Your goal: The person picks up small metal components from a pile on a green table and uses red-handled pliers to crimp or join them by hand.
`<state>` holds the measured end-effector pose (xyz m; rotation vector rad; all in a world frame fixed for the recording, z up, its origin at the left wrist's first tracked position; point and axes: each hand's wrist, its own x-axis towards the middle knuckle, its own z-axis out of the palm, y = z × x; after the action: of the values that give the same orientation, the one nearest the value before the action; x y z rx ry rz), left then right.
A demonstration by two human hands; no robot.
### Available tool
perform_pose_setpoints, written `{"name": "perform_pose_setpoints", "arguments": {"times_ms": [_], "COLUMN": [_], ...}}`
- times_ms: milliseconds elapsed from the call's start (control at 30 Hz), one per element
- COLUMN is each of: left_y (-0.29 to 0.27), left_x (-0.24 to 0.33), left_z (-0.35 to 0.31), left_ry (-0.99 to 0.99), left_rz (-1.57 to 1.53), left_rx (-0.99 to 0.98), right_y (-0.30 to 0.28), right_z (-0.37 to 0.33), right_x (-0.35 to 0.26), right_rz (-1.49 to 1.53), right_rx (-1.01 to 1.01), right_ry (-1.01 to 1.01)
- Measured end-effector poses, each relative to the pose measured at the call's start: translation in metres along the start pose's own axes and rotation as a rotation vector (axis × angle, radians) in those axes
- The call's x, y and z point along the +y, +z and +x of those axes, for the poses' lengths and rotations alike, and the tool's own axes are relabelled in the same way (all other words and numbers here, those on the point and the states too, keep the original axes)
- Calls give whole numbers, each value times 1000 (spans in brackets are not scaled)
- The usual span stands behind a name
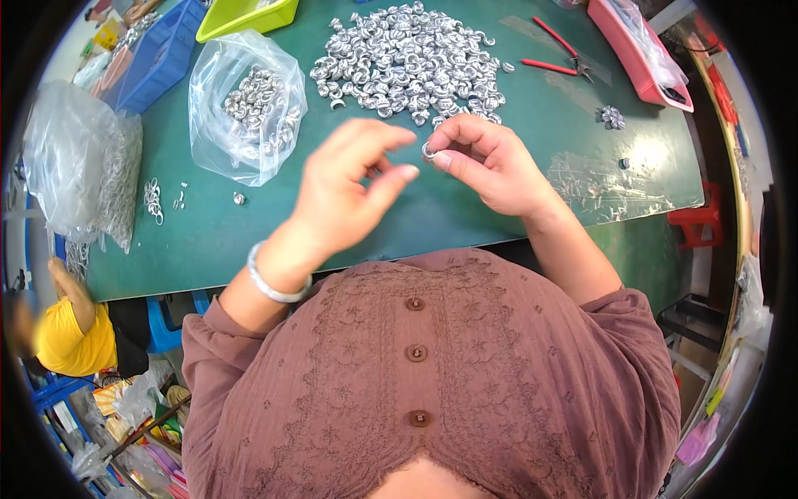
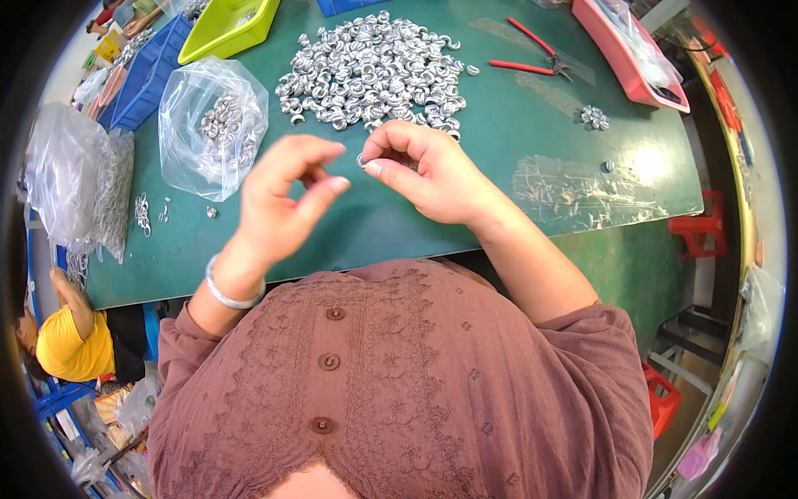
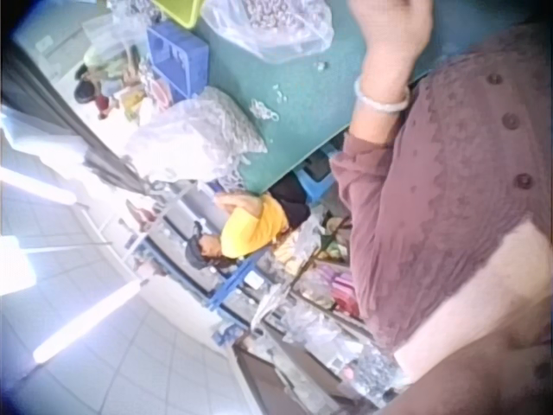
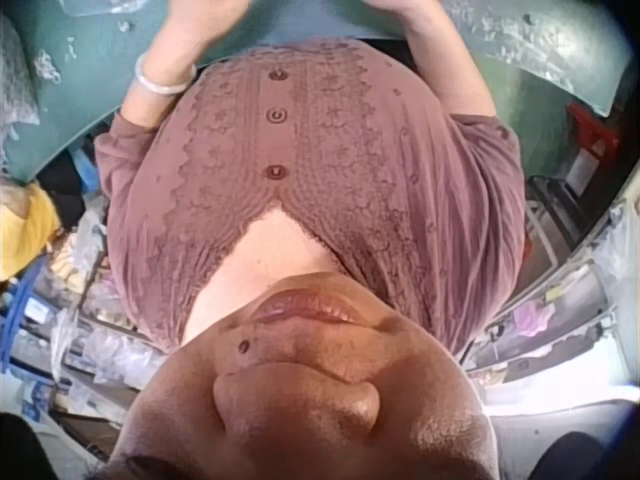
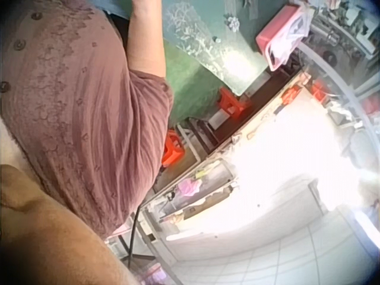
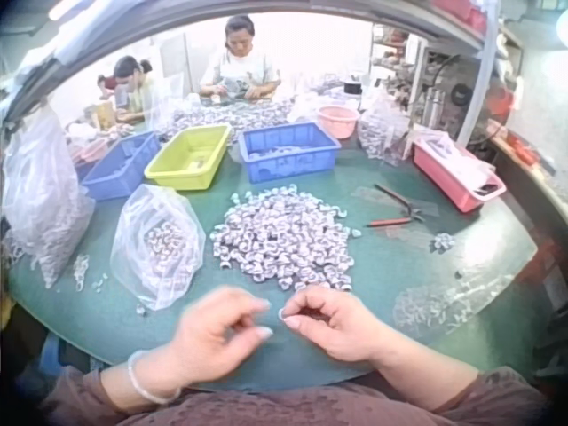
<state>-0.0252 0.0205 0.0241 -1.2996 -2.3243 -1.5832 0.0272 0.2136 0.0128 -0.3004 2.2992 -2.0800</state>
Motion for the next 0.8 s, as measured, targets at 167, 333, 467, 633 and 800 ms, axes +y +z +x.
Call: {"name": "perform_pose_setpoints", "arguments": {"times_ms": [167,333,467,633,800], "left_y": [15,19,17,19,19], "left_x": [-3,-6,-9,-15,-12], "left_z": [-3,-6,-8,-13,-13], "left_ry": [-9,-40,-111,-237,-316], "left_rz": [-17,-134,-206,-381,-521], "left_rx": [-19,0,-19,-17,1], "right_y": [7,7,7,7,7], "right_z": [-1,-3,-2,-1,-1], "right_x": [-2,-2,-4,-5,-2], "right_rz": [36,34,9,20,40], "right_rx": [-9,5,5,-1,2], "right_ry": [-39,-48,-33,4,7]}}
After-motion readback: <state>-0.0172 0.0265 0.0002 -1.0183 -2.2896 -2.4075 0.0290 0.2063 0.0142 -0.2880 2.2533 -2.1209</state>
